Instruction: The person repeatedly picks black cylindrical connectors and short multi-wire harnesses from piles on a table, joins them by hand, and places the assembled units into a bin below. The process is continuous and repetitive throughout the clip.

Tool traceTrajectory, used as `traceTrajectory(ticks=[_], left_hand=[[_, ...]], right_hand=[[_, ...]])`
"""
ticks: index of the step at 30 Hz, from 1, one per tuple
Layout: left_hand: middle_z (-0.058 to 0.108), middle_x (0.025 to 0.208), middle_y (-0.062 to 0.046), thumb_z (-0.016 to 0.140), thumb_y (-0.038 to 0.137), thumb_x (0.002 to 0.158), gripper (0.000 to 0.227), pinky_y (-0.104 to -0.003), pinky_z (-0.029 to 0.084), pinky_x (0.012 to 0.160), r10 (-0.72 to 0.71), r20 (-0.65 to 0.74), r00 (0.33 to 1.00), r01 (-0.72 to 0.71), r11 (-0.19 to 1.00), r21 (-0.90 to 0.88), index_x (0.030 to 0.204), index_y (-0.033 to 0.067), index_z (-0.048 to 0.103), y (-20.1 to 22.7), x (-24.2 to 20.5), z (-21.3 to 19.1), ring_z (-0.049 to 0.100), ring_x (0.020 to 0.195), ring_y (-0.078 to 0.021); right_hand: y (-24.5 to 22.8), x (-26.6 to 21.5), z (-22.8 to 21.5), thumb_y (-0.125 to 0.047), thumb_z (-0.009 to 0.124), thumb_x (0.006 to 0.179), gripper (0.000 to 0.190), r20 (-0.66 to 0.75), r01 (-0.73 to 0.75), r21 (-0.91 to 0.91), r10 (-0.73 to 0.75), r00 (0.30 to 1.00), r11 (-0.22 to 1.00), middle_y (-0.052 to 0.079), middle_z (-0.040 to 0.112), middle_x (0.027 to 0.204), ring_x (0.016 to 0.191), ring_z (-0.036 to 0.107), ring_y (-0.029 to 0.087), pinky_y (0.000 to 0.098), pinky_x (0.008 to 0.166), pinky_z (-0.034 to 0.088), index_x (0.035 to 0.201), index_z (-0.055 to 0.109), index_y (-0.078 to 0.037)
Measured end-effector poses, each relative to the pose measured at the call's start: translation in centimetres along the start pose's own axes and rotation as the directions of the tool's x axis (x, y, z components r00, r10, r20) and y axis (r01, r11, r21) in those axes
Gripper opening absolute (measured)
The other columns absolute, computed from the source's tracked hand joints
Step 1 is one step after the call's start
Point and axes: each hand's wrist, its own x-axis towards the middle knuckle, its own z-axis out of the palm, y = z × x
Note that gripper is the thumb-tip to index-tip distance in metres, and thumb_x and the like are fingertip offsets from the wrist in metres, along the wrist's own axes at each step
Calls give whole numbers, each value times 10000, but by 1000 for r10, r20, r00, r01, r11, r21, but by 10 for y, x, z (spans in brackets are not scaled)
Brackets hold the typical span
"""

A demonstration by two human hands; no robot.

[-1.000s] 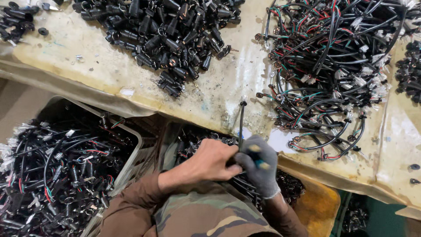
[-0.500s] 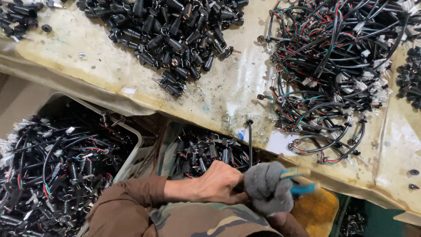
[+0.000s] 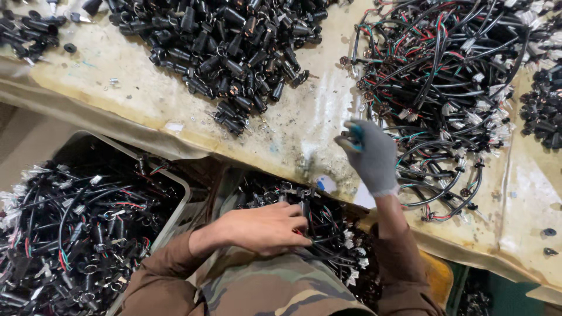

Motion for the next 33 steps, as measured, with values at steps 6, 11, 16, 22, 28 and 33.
traceTrajectory(ticks=[6,11,16,22,28,33], left_hand=[[588,1351,-187,721,107,900,526,-430,457,1067,-3,-207,978,-85,905,-416,1398,28,569,-48,-16,-1,563,1242,-354],[675,1175,-99,583,-66,878,340,-450,464,966,-309,-750,584,661,718,219,1176,39,710,-138,-15,-19,582,1141,-295],[656,1141,-54,685,30,848,244,-466,401,956,-465,-644,607,780,501,374,1066,124,737,-195,-14,-32,520,1154,-301],[666,1179,-44,732,185,888,350,-444,407,983,-356,-816,455,598,801,-16,1231,129,695,-190,-13,-43,549,1165,-240],[701,1075,-38,580,312,1015,469,-344,489,1045,-778,-542,316,-227,493,-840,1421,81,539,-149,21,-28,655,1025,-174],[619,910,-65,430,476,1061,474,-344,481,962,-700,-402,590,-525,44,-850,1190,50,595,-109,45,29,605,885,-178]], right_hand=[[20,-23,49,-173,747,914,136,-111,49,-163,-67,992,985,161,693,842,754,689,346,445,662,518,910,660,-68],[16,-62,53,-283,790,886,236,33,-126,-92,129,991,988,108,727,778,690,721,291,430,653,541,919,660,-88],[11,-61,46,-217,814,819,315,46,-160,-41,161,986,986,143,717,898,784,718,339,438,699,564,1044,649,-70],[6,-57,38,-118,801,722,393,128,-134,-176,158,979,975,161,641,1110,907,686,395,483,742,554,1094,676,-105],[6,-51,31,-153,824,678,380,169,-215,-239,259,951,947,164,647,1016,854,679,395,501,717,535,1023,677,-95],[24,-67,51,-198,789,846,227,42,-199,-252,217,975,947,158,665,996,816,680,392,503,686,518,1007,675,-86]])
